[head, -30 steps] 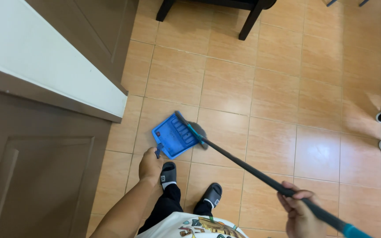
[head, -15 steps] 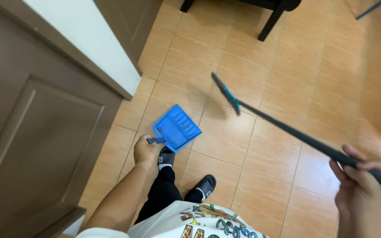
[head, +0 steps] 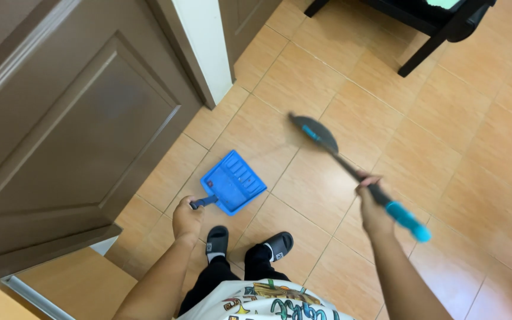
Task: The person sweeps a tiled floor using a broom and dustpan. They move a blue chair to access the area underneath, then proceed to sweep debris into the dustpan. The person continues sweeping around furniture and near a doorway.
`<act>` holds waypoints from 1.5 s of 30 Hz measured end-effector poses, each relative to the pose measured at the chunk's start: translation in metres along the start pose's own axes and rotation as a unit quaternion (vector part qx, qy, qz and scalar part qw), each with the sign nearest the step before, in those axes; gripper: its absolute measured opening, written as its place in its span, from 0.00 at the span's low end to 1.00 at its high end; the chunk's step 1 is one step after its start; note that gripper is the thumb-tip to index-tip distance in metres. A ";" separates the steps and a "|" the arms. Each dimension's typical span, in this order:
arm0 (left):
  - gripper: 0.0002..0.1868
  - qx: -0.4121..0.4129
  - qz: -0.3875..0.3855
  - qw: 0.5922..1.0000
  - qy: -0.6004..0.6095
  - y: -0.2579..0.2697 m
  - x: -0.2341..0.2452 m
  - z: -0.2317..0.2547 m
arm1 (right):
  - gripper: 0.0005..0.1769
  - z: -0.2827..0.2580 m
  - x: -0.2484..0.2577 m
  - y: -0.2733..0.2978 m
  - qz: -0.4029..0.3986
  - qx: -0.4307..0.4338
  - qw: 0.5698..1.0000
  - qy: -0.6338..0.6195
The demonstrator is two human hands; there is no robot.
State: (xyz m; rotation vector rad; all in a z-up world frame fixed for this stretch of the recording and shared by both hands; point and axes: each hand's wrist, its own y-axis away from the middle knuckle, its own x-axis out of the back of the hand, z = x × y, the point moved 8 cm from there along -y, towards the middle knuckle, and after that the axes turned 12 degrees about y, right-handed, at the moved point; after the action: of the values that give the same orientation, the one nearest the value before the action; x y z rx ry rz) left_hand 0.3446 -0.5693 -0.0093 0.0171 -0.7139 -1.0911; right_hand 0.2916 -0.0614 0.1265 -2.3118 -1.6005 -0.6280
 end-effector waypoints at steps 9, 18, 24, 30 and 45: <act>0.16 0.058 -0.052 0.994 -0.071 -0.011 0.017 -0.079 | 0.08 -0.051 -0.043 0.147 -0.098 -0.088 0.991 0.008; 0.19 0.113 -0.153 0.978 -0.086 -0.008 0.017 -0.124 | 0.12 -0.092 0.009 0.169 0.005 -0.164 0.973 -0.161; 0.18 0.105 -0.079 0.990 -0.041 -0.023 0.066 -0.140 | 0.12 -0.196 0.010 0.141 0.054 -0.074 0.986 -0.139; 0.20 0.087 -0.011 0.996 0.014 -0.018 0.124 -0.172 | 0.14 -0.229 -0.078 0.081 0.039 0.002 0.981 -0.188; 0.20 0.186 0.013 0.982 0.028 -0.001 0.202 -0.194 | 0.10 -0.111 -0.311 0.115 -0.218 0.083 0.972 0.037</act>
State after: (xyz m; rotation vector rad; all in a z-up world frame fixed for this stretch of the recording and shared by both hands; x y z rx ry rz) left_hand 0.5013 -0.7963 -0.0555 0.3572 -0.8564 -0.9161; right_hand 0.2835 -0.4071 0.0757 -1.8077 -2.0549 -0.6332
